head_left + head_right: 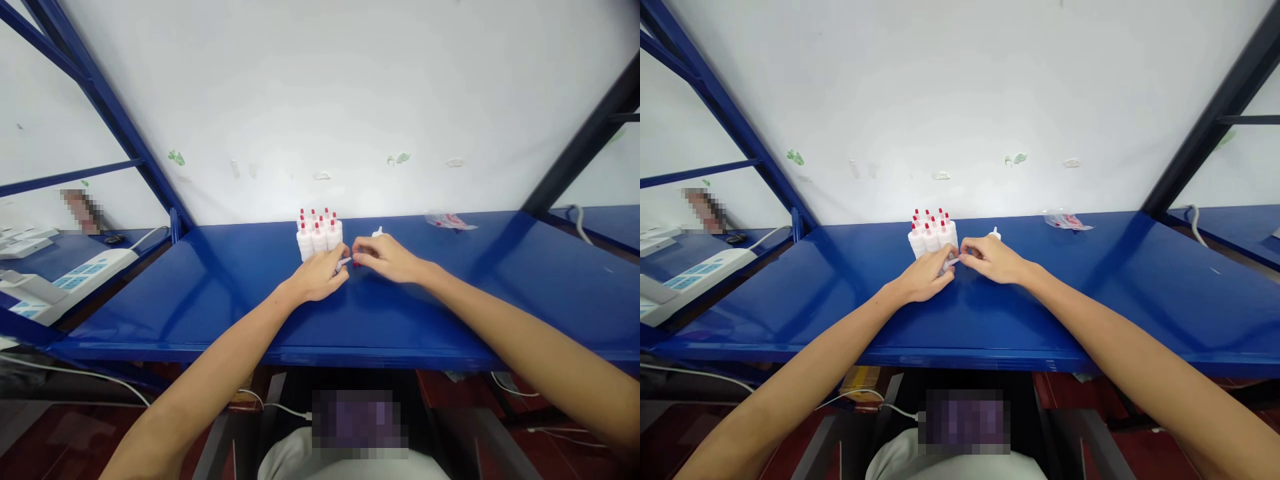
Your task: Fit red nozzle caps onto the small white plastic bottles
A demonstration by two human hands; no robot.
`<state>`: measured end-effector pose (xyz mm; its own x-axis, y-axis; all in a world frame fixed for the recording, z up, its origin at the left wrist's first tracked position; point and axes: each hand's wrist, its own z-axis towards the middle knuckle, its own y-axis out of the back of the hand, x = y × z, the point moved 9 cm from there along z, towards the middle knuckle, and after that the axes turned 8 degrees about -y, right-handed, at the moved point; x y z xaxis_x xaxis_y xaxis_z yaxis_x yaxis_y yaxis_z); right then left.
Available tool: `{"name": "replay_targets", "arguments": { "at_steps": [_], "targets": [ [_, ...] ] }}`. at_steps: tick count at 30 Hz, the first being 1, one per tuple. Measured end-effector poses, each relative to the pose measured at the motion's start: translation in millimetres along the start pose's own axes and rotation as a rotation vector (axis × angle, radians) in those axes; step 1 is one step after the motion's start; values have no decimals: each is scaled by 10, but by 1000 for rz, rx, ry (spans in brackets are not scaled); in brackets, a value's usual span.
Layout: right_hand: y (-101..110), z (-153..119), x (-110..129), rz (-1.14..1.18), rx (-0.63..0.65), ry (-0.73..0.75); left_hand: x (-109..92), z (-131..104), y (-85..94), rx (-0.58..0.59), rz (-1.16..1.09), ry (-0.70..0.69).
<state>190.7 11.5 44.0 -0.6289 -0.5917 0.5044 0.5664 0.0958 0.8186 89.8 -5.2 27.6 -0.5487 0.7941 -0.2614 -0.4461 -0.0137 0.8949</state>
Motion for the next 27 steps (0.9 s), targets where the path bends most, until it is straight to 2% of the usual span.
{"name": "replay_targets", "arguments": {
  "at_steps": [3,7,12,18,21,24,27],
  "targets": [
    [-45,-12,100,65,-48,41,-33,2,-18,-5,-91,-44],
    [-53,-9,85,53,-56,34,-40,0,14,-57,-197,-54],
    [7,2,34,26,-80,-20,-43,-7,65,-100,-216,-54],
    [62,12,20,196,-168,-78,24,-9,67,-120,-236,-3],
    [265,-4,-156,257,-359,-144,58,2,64,-141,-238,20],
    [535,-50,-440,159,-573,-238,67,14,57,-130,-198,42],
    [683,-28,-671,-102,-612,-310,72,18,41,-81,-147,66]
  ]
}}
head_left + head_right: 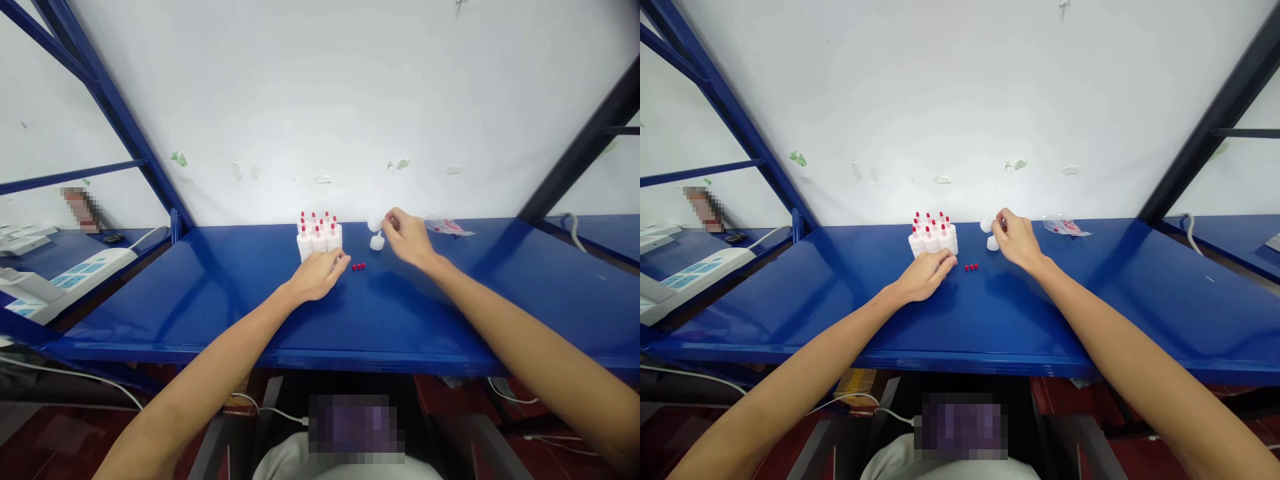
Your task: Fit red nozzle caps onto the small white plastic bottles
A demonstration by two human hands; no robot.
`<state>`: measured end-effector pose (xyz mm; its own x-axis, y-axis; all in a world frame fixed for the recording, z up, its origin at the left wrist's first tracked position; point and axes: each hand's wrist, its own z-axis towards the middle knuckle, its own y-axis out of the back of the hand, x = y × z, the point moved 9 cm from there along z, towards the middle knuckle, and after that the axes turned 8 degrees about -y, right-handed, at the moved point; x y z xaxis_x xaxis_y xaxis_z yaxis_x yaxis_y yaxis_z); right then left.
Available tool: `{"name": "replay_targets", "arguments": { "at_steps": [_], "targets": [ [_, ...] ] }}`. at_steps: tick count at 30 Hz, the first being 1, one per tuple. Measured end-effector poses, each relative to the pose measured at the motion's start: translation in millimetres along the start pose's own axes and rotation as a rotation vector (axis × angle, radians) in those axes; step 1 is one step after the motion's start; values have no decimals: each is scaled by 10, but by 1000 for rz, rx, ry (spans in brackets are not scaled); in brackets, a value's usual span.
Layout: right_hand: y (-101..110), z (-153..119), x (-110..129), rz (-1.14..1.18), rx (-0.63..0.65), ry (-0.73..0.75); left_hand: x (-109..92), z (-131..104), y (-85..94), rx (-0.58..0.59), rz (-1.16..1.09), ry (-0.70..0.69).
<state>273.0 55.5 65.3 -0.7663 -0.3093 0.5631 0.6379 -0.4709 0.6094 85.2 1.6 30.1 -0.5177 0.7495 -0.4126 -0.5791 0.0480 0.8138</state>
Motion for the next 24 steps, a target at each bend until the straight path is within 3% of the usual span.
{"name": "replay_targets", "arguments": {
  "at_steps": [6,10,12,15,21,24],
  "targets": [
    [-126,125,-302,-254,87,-84,-22,-13,-9,36,93,-47],
    [-268,107,-374,-305,201,-110,-54,-21,-87,60,41,-118],
    [-237,97,-357,-321,186,-123,-25,-20,-106,52,27,-107],
    [-145,35,-157,-284,160,-61,27,-13,-110,41,41,-78],
    [-460,-501,604,-119,600,371,14,1,-99,45,50,-100],
    [-547,-656,741,-149,640,462,-22,1,-105,60,12,-123]
  ]
}}
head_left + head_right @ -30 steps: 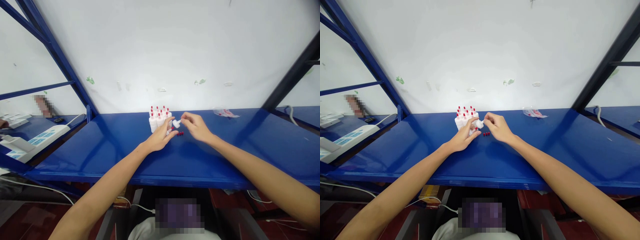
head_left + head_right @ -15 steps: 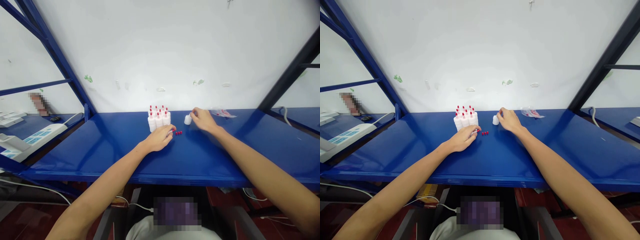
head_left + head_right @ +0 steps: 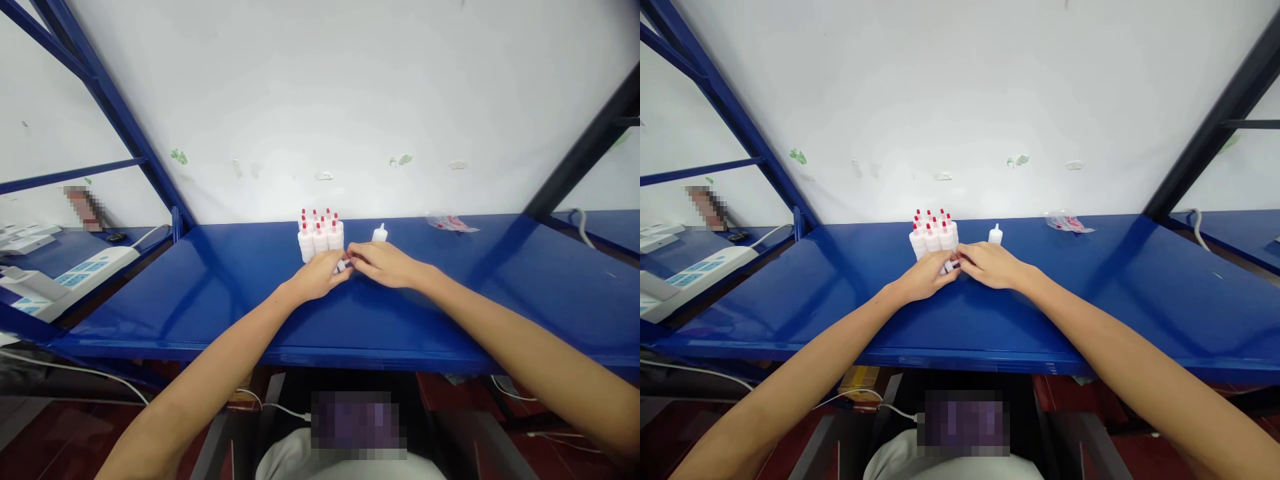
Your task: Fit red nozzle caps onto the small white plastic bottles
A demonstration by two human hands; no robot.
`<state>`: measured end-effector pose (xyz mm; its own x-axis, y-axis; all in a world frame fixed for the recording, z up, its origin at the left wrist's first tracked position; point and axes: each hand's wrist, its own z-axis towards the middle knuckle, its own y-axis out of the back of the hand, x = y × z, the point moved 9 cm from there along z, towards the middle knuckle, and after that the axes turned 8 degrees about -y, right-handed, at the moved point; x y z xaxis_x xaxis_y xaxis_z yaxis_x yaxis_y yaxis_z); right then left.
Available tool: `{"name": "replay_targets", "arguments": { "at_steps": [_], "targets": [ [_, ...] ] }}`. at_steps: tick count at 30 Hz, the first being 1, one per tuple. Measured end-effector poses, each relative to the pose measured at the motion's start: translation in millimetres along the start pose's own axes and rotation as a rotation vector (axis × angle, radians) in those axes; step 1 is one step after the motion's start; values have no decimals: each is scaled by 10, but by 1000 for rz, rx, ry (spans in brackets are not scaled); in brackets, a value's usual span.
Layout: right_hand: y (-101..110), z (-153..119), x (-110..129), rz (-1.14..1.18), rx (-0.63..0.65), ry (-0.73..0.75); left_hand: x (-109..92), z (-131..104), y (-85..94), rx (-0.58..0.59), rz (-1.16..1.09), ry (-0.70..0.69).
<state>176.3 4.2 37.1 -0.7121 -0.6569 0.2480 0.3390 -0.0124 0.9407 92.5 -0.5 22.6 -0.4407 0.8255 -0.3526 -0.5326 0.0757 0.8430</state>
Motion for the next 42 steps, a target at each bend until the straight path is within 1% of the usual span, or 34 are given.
{"name": "replay_targets", "arguments": {
  "at_steps": [6,12,16,20,23,27,29,31,32,34,36,39,42],
  "targets": [
    [-73,-21,17,-69,36,36,3,-7,-27,21,5,0],
    [-128,-15,-29,-143,40,49,2,-18,-54,63,108,2],
    [-141,-11,-19,-191,46,56,-14,-14,-67,73,191,8],
    [-120,2,13,-245,47,5,-18,0,-71,72,274,48],
    [-124,21,43,-309,50,-47,-10,9,-69,97,331,91],
    [-147,55,116,-390,64,-76,-6,22,-40,130,404,148],
    [-147,71,112,-402,72,-96,-20,28,-28,142,441,158],
    [-133,77,37,-403,82,-126,-48,31,-15,149,495,144],
    [-113,73,-37,-400,82,-150,-65,30,-3,145,523,130],
    [-38,52,-235,-376,58,-204,-96,25,37,115,560,102],
    [67,21,-447,-289,4,-242,-110,16,84,72,554,84],
    [159,-2,-620,-153,-58,-186,-90,2,122,36,515,80],
    [133,16,-637,-106,-62,-117,-55,-5,103,41,481,85]
  ]
}}
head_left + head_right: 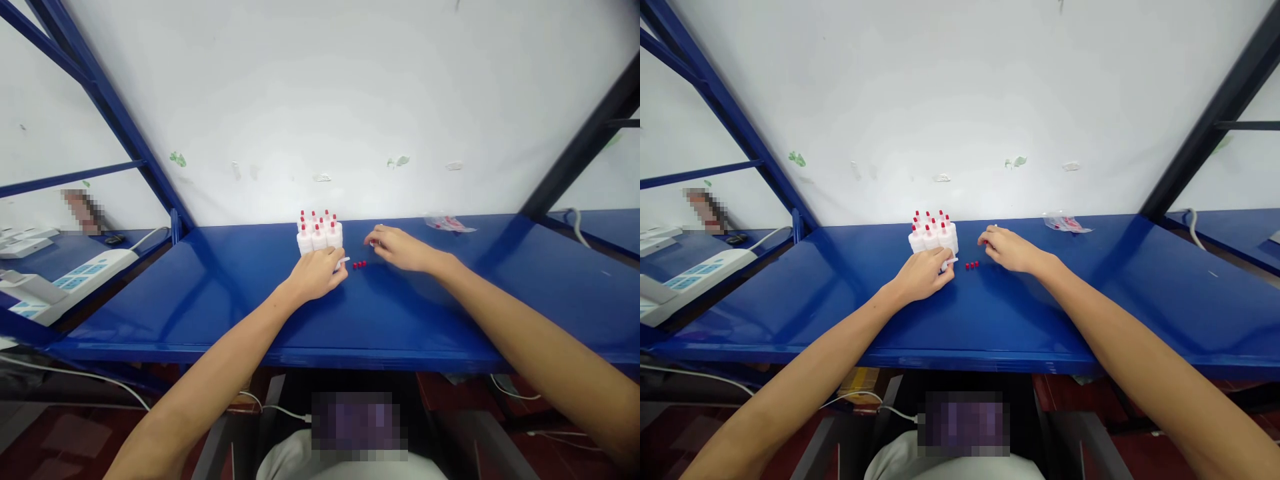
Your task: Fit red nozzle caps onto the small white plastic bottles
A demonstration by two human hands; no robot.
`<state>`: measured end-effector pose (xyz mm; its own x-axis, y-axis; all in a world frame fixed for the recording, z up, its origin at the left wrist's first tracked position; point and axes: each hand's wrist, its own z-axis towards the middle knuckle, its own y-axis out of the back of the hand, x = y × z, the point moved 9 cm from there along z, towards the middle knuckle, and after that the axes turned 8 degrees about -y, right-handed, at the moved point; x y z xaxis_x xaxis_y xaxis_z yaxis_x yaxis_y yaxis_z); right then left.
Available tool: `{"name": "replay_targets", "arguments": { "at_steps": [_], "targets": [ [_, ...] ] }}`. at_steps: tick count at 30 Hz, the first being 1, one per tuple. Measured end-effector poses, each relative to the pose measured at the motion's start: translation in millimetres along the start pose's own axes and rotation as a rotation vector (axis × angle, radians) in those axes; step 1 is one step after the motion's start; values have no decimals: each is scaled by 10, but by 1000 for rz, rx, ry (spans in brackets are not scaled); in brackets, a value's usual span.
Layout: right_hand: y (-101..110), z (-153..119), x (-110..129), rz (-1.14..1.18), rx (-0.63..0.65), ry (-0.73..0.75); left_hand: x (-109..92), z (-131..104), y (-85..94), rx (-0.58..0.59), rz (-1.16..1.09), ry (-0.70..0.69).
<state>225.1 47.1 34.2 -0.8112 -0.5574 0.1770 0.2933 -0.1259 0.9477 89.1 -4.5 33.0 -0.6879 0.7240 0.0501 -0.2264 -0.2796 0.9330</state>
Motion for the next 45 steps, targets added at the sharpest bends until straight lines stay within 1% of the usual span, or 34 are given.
{"name": "replay_targets", "arguments": {
  "at_steps": [5,9,12,16,20,23,28,33,36,38,39,42,43,45],
  "targets": [
    [-104,7,135,51,70,58,6,2,-68,22,-48,-6],
    [-97,-8,123,126,141,-8,9,0,-104,43,-82,-8],
    [-74,-17,115,96,166,-32,6,-4,-111,47,-77,-12],
    [-112,-23,139,70,201,-31,6,-7,-122,50,-72,-15],
    [-133,-36,164,138,221,-67,15,-10,-150,74,-79,-8],
    [-85,-58,220,170,207,-63,18,-10,-151,74,-83,-7],
    [93,-85,347,232,58,-46,19,-14,-115,32,-132,-17],
    [72,-119,590,366,18,72,3,-20,-81,4,-202,-49],
    [116,-122,608,404,-68,72,20,-16,-32,-46,-249,-30],
    [199,-116,513,421,-172,20,40,-13,-9,-71,-280,1],
    [258,-116,423,424,-246,-28,51,-12,-2,-79,-296,17],
    [413,-136,41,395,-466,-218,65,-8,11,-90,-330,44],
    [440,-143,-95,364,-516,-283,62,-6,10,-88,-333,42],
    [460,-145,-341,272,-570,-394,56,0,5,-84,-319,30]
  ]
}}
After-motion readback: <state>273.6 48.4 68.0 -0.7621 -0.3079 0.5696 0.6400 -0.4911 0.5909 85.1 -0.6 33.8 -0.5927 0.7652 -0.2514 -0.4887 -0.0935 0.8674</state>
